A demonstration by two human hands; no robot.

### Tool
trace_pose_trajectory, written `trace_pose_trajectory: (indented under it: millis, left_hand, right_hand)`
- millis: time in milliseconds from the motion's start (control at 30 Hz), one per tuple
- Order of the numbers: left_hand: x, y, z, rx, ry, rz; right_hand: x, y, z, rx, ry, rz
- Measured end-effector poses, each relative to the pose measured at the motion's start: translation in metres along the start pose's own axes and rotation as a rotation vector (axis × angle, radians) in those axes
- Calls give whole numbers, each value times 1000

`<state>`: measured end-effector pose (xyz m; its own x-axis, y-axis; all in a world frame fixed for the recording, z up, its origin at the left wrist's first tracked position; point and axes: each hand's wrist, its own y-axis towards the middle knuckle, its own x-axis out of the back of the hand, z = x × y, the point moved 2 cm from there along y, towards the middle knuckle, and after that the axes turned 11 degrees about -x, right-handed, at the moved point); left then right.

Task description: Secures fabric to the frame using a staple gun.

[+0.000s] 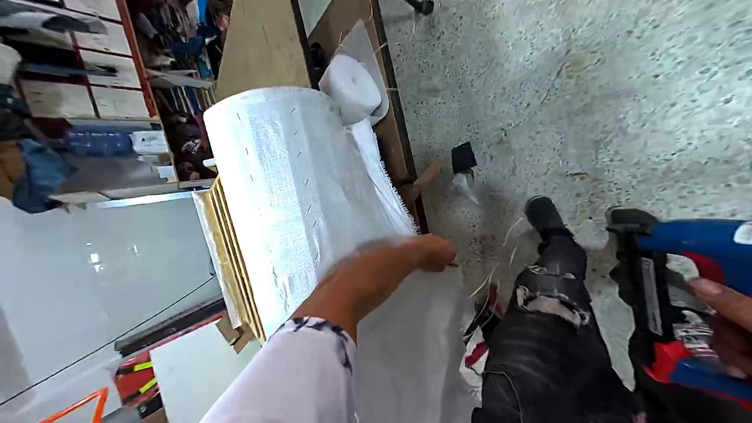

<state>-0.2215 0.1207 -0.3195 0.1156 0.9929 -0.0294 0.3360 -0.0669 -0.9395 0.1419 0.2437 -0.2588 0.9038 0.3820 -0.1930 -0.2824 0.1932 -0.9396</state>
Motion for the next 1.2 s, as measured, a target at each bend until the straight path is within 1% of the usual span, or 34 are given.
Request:
trace_pose_trajectory:
  millis: [67, 133, 200, 233, 267, 300, 333, 367, 400, 467, 500, 533, 567, 633, 700, 733, 800, 833, 900, 967, 1000, 1033, 1100, 1133, 1200]
  left_hand:
    - [-13, -5, 6, 23, -35, 8]
    - [-31, -4, 25, 21, -48, -17]
    - [-52, -6, 39, 17, -49, 16]
    - [-61, -12, 40, 51, -63, 43]
    - [-62, -21, 38, 122, -108, 64]
    - [-57, -33, 33, 232, -201, 52]
    - [-53, -46, 27, 362, -339, -24]
    - [-59, -49, 29, 412, -394, -106]
    - [-70, -43, 37, 355, -319, -101]
    - [-72, -20, 51, 186, -93, 85]
    - [-68, -14, 50, 172, -44, 131]
    - [-64, -11, 46, 208, -46, 133]
    - [-64, -9, 42, 265, -73, 97]
    - [-58, -7, 28, 380, -168, -17]
    - [-52, 1, 23, 504, -261, -219]
    - [-51, 5, 26, 576, -307, -288]
    - [-53, 8, 34, 691, -402, -337]
    - [-50, 9, 35, 705, -433, -324]
    - [-42, 13, 28, 655, -449, -305]
    - [-40, 19, 16, 602, -494, -331]
    - [-33, 17, 5, 581, -541, -379]
    - [-20, 13, -6, 547, -582, -474]
    - [-1, 6, -39, 423, -549, -729]
    - [6, -8, -62, 358, -563, -791]
    - [17, -57, -104, 223, -660, -878]
  right_hand:
    - [-30, 15, -12, 60, -36, 75]
    - [-63, 37, -19, 208, -96, 162]
    - [-103, 48, -7, 327, -192, 270]
    - [-122, 50, 2, 381, -241, 322]
    - [-137, 52, 12, 444, -296, 341]
    - [-148, 53, 23, 523, -343, 336]
    - [-154, 52, 31, 596, -372, 318]
    - [-154, 50, 35, 639, -381, 293]
    - [-148, 48, 35, 662, -385, 261]
    - [-122, 50, 22, 608, -383, 222]
    - [-105, 54, 12, 533, -358, 223]
    - [-87, 58, 1, 442, -323, 215]
    - [-69, 62, -9, 360, -305, 187]
    - [-37, 64, -17, 272, -330, 107]
    - [-14, 61, -10, 241, -356, 39]
    - [-7, 56, -3, 233, -350, 15]
    - [-3, 49, 13, 226, -301, -5]
    - [-4, 48, 22, 224, -283, -5]
    - [-12, 48, 40, 232, -273, 10]
    - [-26, 44, 54, 248, -298, 29]
    - [-31, 40, 62, 263, -338, 34]
    - [-35, 39, 71, 288, -382, 33]
    - [-39, 33, 85, 314, -447, 11]
    - [-39, 30, 90, 313, -457, 7]
    - [-38, 30, 105, 314, -431, 15]
